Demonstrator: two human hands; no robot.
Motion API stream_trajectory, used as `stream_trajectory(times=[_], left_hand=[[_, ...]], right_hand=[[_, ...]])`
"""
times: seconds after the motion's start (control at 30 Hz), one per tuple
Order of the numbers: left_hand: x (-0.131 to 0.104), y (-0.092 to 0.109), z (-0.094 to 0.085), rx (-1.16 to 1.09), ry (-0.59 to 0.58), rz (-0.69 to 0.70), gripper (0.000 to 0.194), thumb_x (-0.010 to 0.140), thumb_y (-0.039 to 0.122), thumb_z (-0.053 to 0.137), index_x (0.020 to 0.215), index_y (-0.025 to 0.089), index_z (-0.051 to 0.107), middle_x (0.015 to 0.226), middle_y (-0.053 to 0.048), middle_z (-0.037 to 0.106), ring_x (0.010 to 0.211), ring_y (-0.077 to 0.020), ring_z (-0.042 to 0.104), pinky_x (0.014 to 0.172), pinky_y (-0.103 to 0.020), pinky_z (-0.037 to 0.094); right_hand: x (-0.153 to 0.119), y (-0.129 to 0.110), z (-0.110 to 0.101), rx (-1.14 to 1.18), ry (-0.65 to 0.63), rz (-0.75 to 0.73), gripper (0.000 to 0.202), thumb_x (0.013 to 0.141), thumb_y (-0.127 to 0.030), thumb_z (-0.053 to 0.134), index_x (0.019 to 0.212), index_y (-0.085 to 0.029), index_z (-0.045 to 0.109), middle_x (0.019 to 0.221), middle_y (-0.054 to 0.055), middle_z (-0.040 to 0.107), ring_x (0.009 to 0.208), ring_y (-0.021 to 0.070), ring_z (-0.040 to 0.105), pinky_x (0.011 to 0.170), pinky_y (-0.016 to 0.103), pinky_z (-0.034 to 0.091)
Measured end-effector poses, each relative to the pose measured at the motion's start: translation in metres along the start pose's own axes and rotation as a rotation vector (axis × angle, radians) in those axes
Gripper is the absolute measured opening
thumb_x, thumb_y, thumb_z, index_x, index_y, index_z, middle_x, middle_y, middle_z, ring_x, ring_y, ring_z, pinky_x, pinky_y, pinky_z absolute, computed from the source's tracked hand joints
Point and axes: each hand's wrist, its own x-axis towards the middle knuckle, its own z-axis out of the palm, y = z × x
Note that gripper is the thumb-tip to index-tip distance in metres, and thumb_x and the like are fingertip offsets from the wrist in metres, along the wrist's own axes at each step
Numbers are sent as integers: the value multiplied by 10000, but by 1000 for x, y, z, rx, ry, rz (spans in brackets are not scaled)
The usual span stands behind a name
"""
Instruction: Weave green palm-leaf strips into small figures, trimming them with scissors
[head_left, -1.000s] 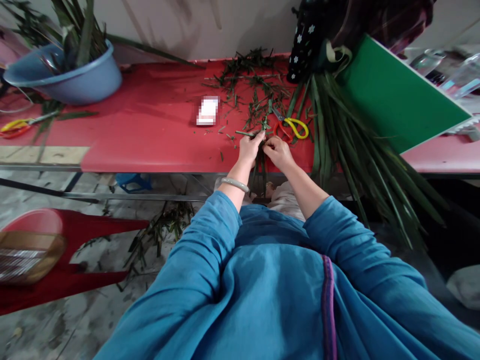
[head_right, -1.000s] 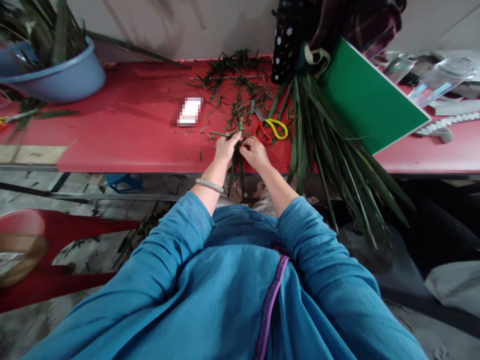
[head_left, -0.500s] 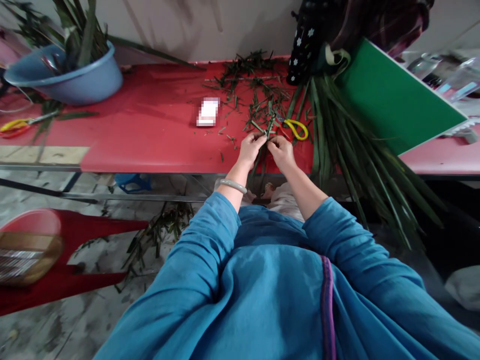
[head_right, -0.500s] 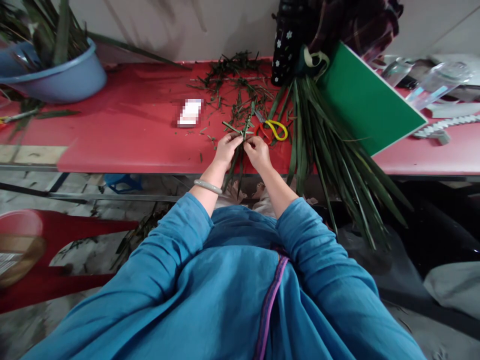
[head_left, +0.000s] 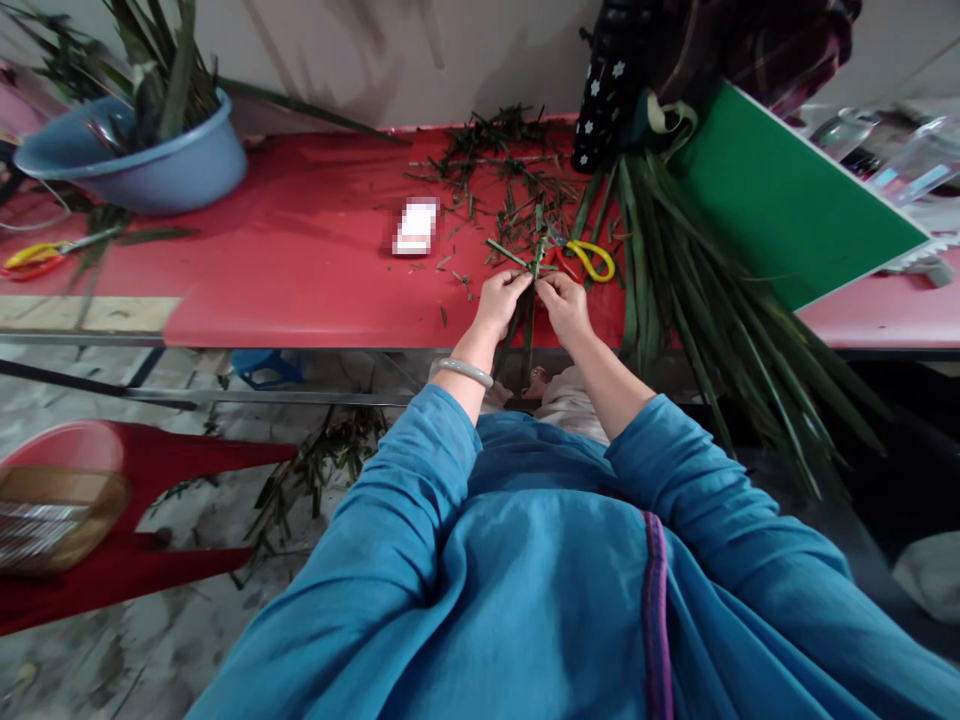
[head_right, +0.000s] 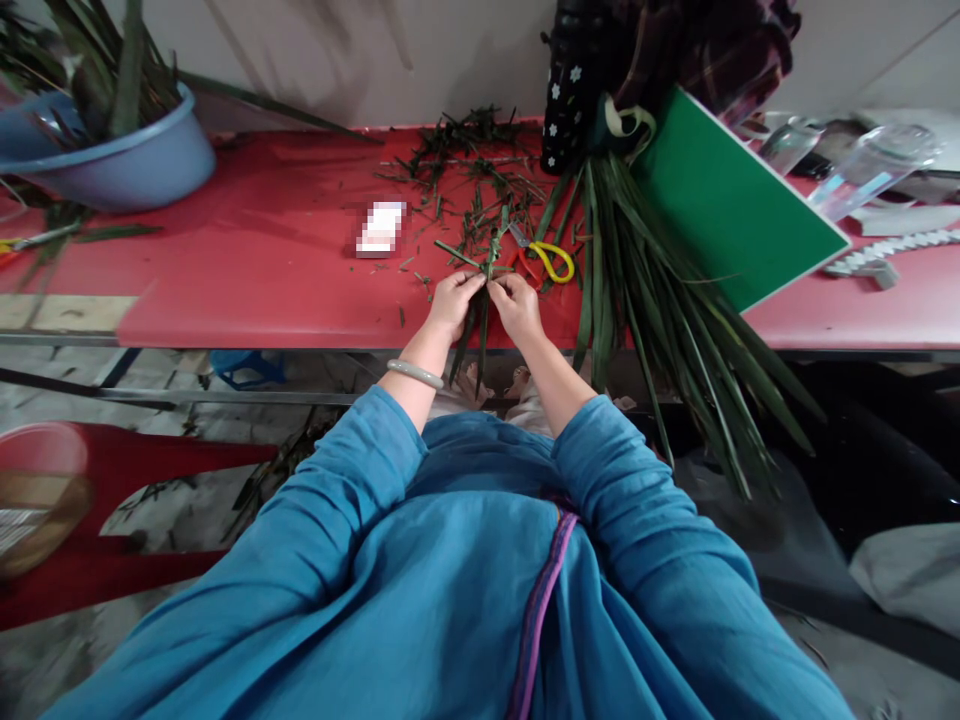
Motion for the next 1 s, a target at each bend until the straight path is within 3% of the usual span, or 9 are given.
stream_trajectory(times=[0.33,0.5,0.77,1.0], left_hand=[[1,-1,-1,-100,83,-64,64,683,214,579,662,154,583,638,2,584,696,-116,555,745,-287,447],[1,-1,-1,-55,52,-12,68,669,190,584,699,141,619,720,-24,635,772,-135,578,811,-314,431],[0,-3,-2,31,-36,36,111,680,244,581,710,149,629,744,-38,652,763,-144,582,765,-286,435],[2,-2,-1,82,-8,35,74,664,192,575,700,148,621,725,-15,644,742,-118,569,759,-251,425]], right_hand=[[1,1,2,-81,-20,59,140,718,-298,486,741,-172,544,692,-3,557,658,120,495,660,275,410],[2,3,2,-97,-9,46,121,708,-284,490,711,-172,535,676,-7,537,665,121,482,663,277,400],[1,-7,0,-108,20,65,90,688,-236,484,618,-182,501,602,-24,506,582,109,444,611,265,383],[0,-4,0,-93,30,57,105,688,-270,474,633,-183,492,611,-19,513,602,111,452,620,259,383]])
